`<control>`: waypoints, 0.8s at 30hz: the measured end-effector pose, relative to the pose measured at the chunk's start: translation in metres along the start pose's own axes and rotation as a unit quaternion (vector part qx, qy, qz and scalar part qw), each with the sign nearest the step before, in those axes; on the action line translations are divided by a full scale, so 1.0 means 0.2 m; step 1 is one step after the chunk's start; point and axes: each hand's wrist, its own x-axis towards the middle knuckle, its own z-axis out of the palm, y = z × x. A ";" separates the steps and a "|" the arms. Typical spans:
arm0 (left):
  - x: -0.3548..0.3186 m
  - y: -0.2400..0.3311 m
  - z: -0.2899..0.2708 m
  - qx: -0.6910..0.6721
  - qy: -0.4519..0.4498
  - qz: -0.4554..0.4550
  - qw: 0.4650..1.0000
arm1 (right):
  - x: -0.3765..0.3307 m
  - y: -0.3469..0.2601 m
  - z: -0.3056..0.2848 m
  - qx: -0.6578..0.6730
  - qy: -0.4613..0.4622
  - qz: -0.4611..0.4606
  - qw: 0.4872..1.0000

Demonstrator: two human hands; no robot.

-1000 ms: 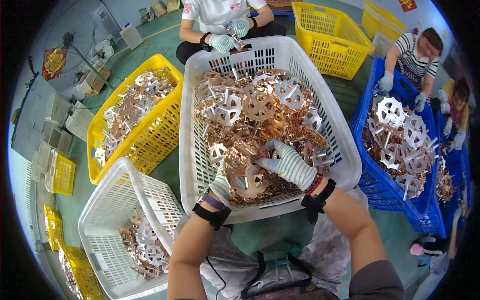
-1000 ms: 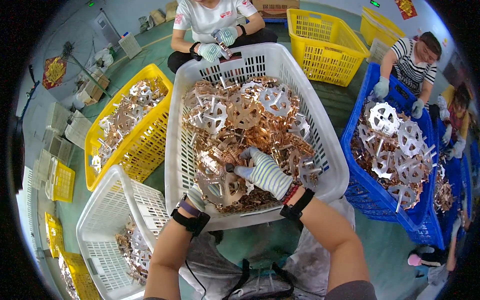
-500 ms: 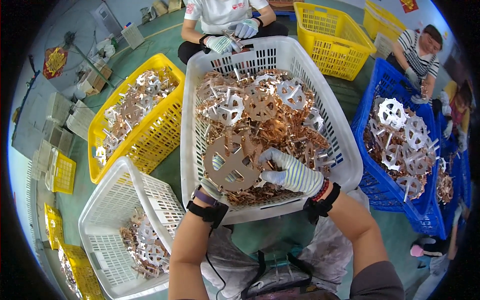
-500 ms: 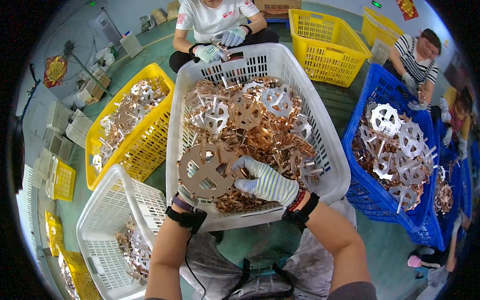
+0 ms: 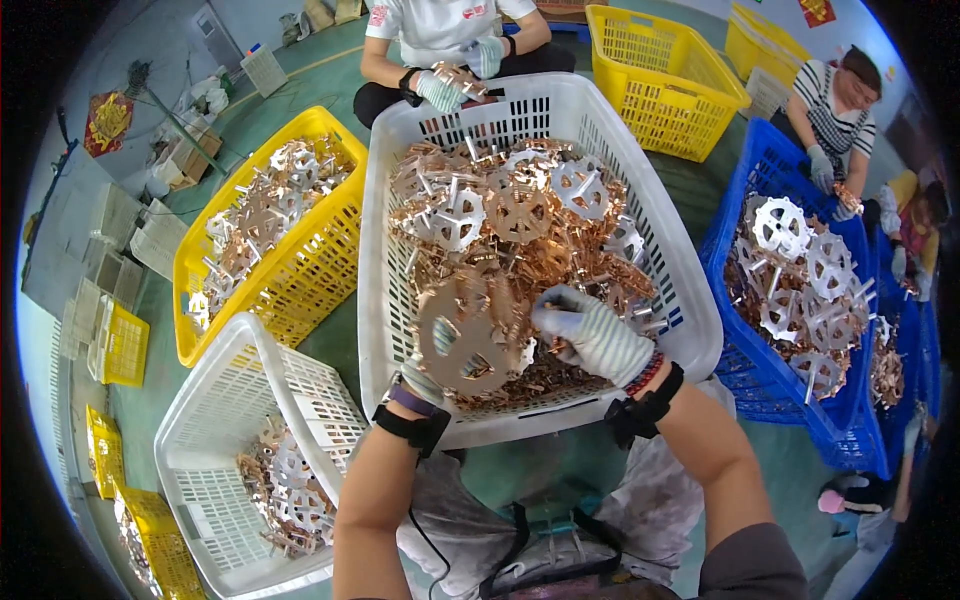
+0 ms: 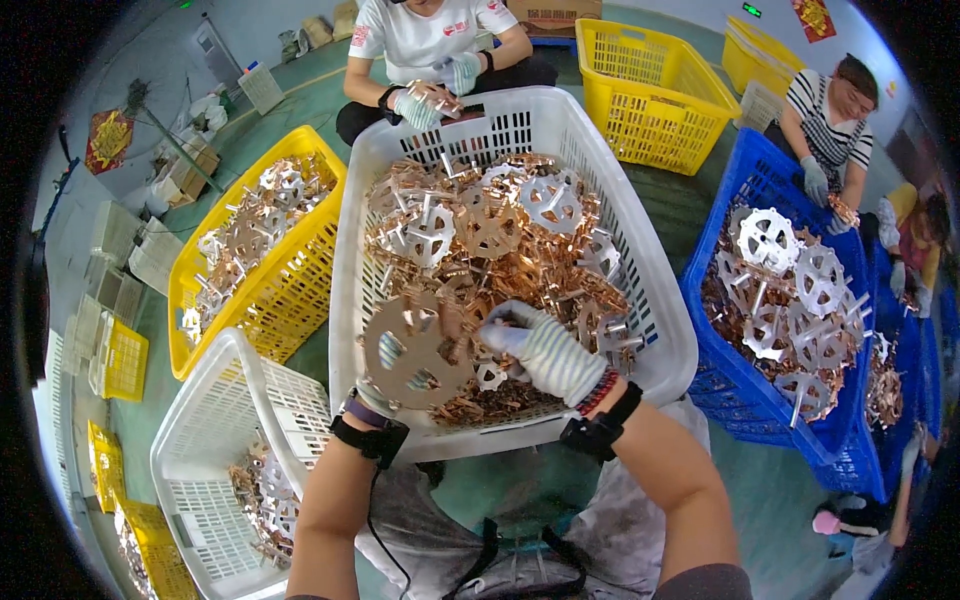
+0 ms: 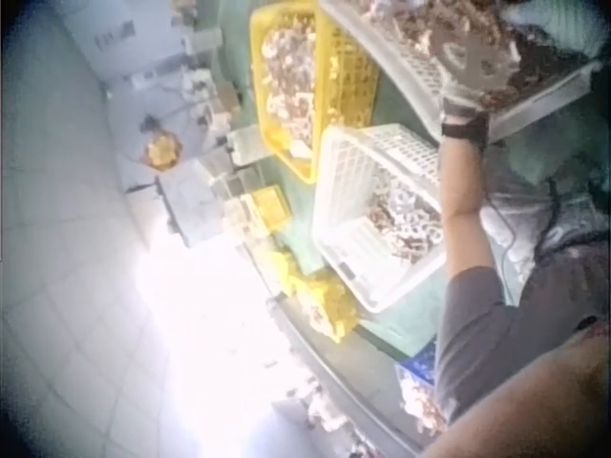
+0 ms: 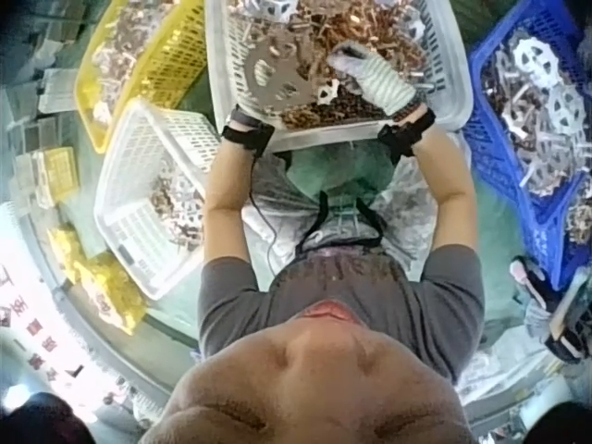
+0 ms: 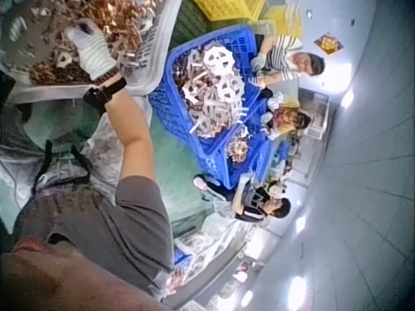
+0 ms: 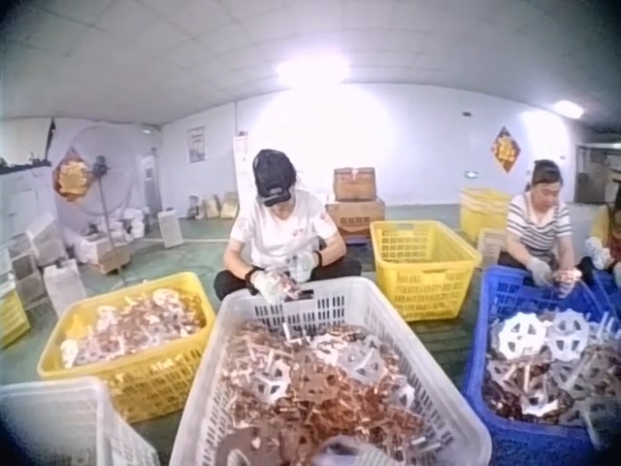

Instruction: Sorting stamped metal hardware components into different plastic baskets by type or quality.

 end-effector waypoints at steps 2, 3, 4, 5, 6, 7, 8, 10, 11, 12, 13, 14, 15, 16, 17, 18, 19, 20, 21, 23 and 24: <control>-0.04 0.06 0.05 -0.219 0.134 0.044 0.965 | 0.02 0.03 0.02 0.020 0.006 -0.008 1.000; -0.02 0.07 0.05 -0.220 0.133 0.045 0.965 | 0.03 0.04 0.02 0.012 0.002 -0.012 1.000; -0.01 0.09 0.05 -0.281 0.061 -0.036 0.957 | 0.03 0.04 0.01 0.004 -0.003 -0.016 1.000; 0.04 0.11 0.04 -0.339 -0.012 -0.114 0.934 | 0.02 0.03 0.00 -0.046 -0.006 -0.023 0.999; 0.08 0.12 0.03 -0.392 -0.086 -0.189 0.896 | 0.01 0.03 -0.01 -0.045 -0.002 -0.024 0.999; 0.10 0.13 0.03 -0.438 -0.159 -0.262 0.845 | 0.00 0.04 0.00 -0.074 -0.001 -0.039 0.996; 0.06 0.11 0.01 -0.431 -0.159 -0.265 0.848 | 0.00 0.04 0.03 -0.100 -0.009 -0.058 0.993; 0.08 0.13 -0.02 -0.343 -0.068 -0.152 0.924 | 0.06 0.14 0.01 -0.160 -0.003 -0.085 0.983; 0.19 0.14 -0.06 -0.368 -0.316 -0.252 0.837 | 0.09 0.21 -0.03 -0.217 0.030 -0.129 0.967; 0.11 0.12 0.00 -0.364 -0.316 -0.256 0.838 | 0.11 0.24 -0.01 -0.269 0.044 -0.177 0.946; -0.06 0.05 0.07 -0.300 -0.112 -0.136 0.937 | 0.09 0.19 0.04 -0.211 0.005 -0.150 0.966; -0.14 -0.01 0.11 -0.220 0.099 0.002 0.970 | 0.08 0.15 0.04 -0.210 0.000 -0.152 0.966; -0.02 -0.03 -0.02 -0.167 0.025 0.057 0.984 | 0.08 0.14 0.00 -0.170 -0.059 -0.132 0.975; 0.08 0.03 -0.05 -0.048 -0.089 -0.008 0.995 | 0.07 0.13 -0.03 -0.128 -0.117 -0.112 0.978; 0.07 0.02 -0.05 -0.045 -0.089 -0.009 0.995 | 0.05 0.12 -0.02 -0.158 -0.172 -0.156 0.960; 0.06 0.01 -0.05 -0.066 -0.095 -0.021 0.993 | 0.03 0.11 0.03 -0.108 -0.203 -0.141 0.963; 0.05 -0.01 -0.03 -0.087 -0.100 -0.032 0.991 | 0.03 0.10 0.01 -0.073 -0.216 -0.112 0.967; 0.03 -0.03 -0.01 -0.108 -0.105 -0.044 0.988 | 0.03 0.09 -0.02 -0.039 -0.228 -0.083 0.969; 0.00 -0.05 0.01 -0.130 -0.110 -0.056 0.984 | 0.04 0.08 -0.03 -0.038 -0.229 -0.082 0.969; -0.03 -0.09 0.08 -0.173 -0.117 -0.081 0.975 | 0.05 0.05 -0.06 -0.094 -0.223 -0.131 0.961; -0.06 -0.12 0.10 -0.192 -0.121 -0.095 0.969 | 0.05 0.06 -0.03 -0.094 -0.227 -0.131 0.960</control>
